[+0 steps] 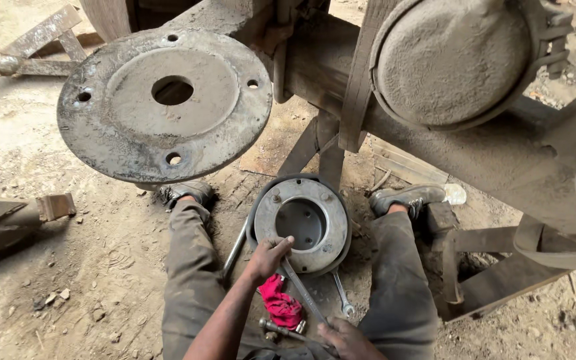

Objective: The person sits on the ground and uses two wrenches to tighten bolts on a circular metal vehicle part. The person adjusts the wrenches and applies force to secure the bolts on the component.

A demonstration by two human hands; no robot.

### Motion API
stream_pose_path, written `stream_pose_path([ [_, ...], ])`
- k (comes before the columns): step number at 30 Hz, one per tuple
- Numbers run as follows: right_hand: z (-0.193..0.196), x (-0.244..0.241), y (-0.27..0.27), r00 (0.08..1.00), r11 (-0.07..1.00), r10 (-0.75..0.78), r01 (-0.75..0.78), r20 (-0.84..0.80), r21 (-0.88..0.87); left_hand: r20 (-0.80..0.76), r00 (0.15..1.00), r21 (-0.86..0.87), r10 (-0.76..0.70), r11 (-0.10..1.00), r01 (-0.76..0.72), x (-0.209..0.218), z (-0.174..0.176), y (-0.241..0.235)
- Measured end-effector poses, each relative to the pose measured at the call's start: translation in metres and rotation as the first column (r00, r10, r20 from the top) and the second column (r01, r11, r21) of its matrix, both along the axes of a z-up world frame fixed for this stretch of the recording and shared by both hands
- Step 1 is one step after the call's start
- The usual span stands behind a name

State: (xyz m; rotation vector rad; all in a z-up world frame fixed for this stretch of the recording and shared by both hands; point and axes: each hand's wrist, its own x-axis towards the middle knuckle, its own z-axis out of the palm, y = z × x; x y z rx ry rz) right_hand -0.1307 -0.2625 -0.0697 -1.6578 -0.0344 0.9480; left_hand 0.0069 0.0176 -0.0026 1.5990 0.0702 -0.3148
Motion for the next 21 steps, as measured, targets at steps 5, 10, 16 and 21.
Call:
stream_pose_path([
  [5,0.061,0.034,-0.023,0.902,0.74,0.376,-0.155,0.212,-0.655,0.152,0.986,-0.009,0.074,0.997,-0.074,-0.009,-0.002,0.0],
  [10,0.156,0.145,-0.041,0.792,0.669,0.577,-0.32,0.198,-0.671,0.097,0.979,-0.135,0.179,0.977,-0.166,-0.009,-0.012,-0.012],
  [16,0.164,0.146,-0.033,0.904,0.808,0.409,-0.294,0.126,-0.51,0.043,0.98,-0.142,0.196,0.972,-0.188,-0.01,-0.01,-0.014],
  [21,0.093,0.023,-0.014,0.935,0.903,0.226,-0.096,0.274,-0.418,0.014,0.996,-0.05,0.085,0.995,-0.084,-0.007,-0.016,-0.006],
])
